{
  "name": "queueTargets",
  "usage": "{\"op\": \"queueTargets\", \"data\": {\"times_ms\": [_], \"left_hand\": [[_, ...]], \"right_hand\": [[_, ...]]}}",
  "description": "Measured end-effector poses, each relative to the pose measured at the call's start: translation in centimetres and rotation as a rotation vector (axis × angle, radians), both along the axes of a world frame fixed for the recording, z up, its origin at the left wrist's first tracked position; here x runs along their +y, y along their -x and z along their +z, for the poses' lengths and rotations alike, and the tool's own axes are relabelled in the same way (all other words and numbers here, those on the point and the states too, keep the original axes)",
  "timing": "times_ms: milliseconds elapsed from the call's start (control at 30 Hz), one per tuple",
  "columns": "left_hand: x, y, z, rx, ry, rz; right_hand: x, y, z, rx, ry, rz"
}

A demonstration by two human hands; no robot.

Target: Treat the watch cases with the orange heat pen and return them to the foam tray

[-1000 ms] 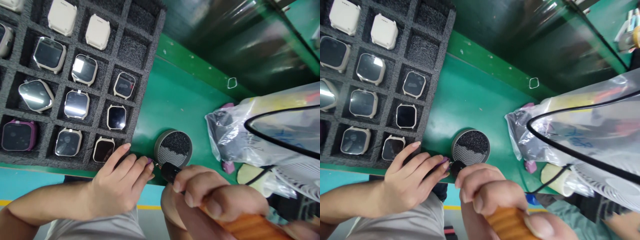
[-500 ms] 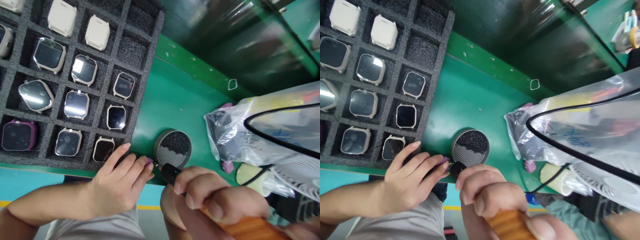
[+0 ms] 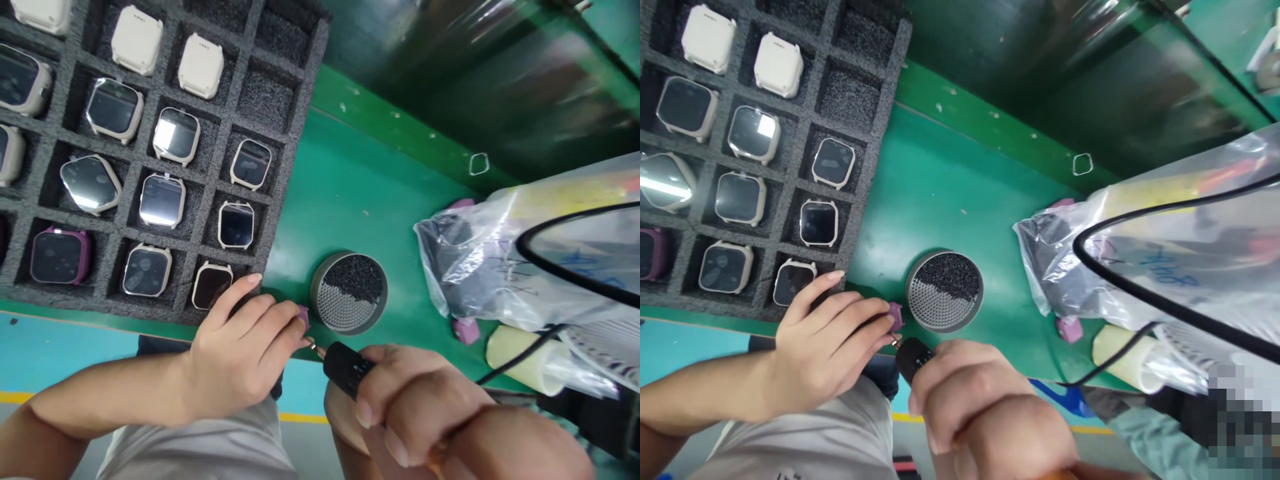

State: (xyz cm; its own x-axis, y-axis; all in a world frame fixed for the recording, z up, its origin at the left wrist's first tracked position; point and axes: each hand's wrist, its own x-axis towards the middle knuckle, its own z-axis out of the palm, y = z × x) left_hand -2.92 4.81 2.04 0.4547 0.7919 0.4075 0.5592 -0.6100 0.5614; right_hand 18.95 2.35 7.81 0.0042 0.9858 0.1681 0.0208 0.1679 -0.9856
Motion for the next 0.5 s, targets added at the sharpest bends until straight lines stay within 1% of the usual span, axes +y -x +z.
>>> {"op": "queueTargets", "data": {"times_ms": [100,167,233,300,367,433,500], "left_hand": [[0.0,0.2,0.0,-0.038,0.005,-0.016],[0.0,0.2,-0.1,-0.05,0.003,-0.024],[0.0,0.2,0.0,-0.052,-0.001,-0.021],[0.0,0.2,0.0,-0.055,-0.002,-0.018],[0.0,0.2,0.1,-0.058,-0.003,-0.016],[0.0,0.2,0.1,-0.053,-0.001,-0.018],[0.0,0.2,0.0,-0.047,0.0,-0.02]], "right_hand": [[1.2,0.1,0.9,0.034,-0.025,0.154],[1.4,0.6,1.3,0.037,-0.039,0.137],[1.1,1.1,1.3,0.05,-0.052,0.031],[0.5,1.3,0.8,0.069,-0.067,-0.045],[-0.1,0.7,-0.1,0.077,-0.092,0.007],[-0.4,-0.4,-1.1,0.07,-0.114,0.071],[-0.5,-1.6,-2.1,0.051,-0.135,0.104]]}}
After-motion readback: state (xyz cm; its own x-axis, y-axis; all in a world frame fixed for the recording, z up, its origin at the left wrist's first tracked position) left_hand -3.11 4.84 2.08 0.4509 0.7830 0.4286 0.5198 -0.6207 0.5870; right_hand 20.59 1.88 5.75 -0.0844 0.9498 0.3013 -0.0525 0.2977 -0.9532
